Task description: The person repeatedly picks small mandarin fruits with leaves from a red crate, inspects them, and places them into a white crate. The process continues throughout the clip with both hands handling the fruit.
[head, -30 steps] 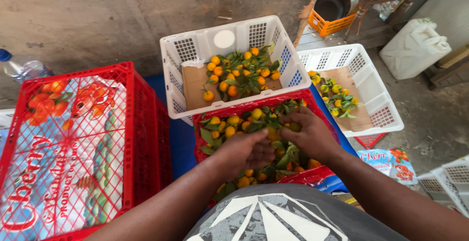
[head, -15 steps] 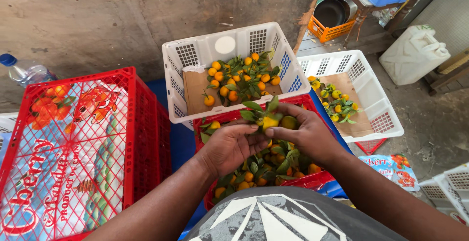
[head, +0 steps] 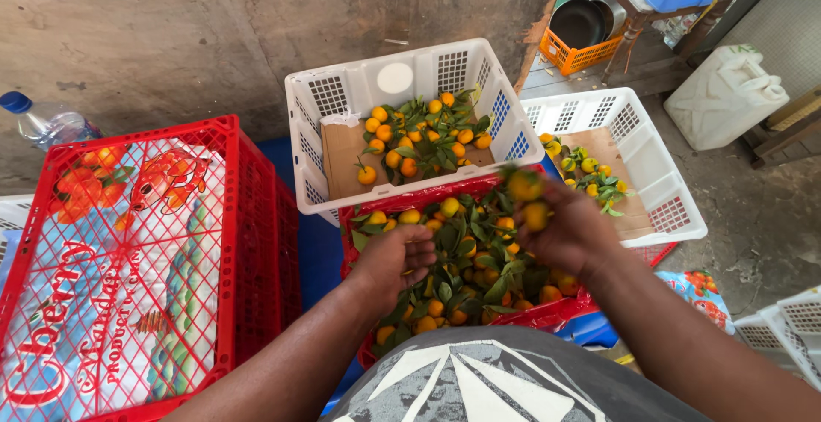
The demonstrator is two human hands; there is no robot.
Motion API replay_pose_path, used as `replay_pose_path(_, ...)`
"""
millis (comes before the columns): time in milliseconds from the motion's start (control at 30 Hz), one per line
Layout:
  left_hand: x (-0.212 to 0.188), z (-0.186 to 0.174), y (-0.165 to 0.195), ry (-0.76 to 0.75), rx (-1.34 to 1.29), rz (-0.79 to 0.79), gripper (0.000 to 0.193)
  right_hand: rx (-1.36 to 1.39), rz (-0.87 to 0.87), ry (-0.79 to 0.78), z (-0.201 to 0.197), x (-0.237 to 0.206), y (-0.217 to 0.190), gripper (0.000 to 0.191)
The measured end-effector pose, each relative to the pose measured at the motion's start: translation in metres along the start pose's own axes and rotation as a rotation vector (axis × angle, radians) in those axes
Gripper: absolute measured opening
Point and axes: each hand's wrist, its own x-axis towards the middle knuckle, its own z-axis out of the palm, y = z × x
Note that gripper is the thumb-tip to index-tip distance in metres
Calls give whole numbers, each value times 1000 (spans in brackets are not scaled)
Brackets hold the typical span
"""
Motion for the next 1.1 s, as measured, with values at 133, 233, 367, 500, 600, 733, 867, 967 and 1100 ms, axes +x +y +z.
replay_pose_path(133, -2, -9, -7, 53, 15, -23, 24, 298, -132, 102, -5, 0, -48, 52)
replay_pose_path(233, -4, -12, -10, 76, 27, -36, 23, 306, -361, 158, -9, -7, -72, 63)
replay_pose_path(367, -4, -13, -12, 100, 49, -44, 22, -233, -316, 161, 4, -1, -61, 51)
replay_pose_path(500, -3, -12, -15, 91, 63, -48, 23, -1550, -457, 134, 16, 6, -10, 30)
replay_pose_path(600, -3, -11, -16, 82, 84, -49, 24, -1968, -580, 130, 23, 12, 16, 36)
replay_pose_path(733, -1, -13, -17, 74, 106, -30, 24, -2086, -601, 91, 22, 12, 23, 54)
replay_pose_path(867, 2, -16, -19, 77, 104, -17, 23, -1990, -492, 156, 13, 12, 21, 48)
replay_pose_path(967, 3, -17, -20, 84, 113, -23, 21, -1617, -432, 169, 4, 17, 16, 47)
replay_pose_path(1100, 6, -11, -15, 73, 160, 46, 23, -822, -335, -6, -10, 17, 2, 44)
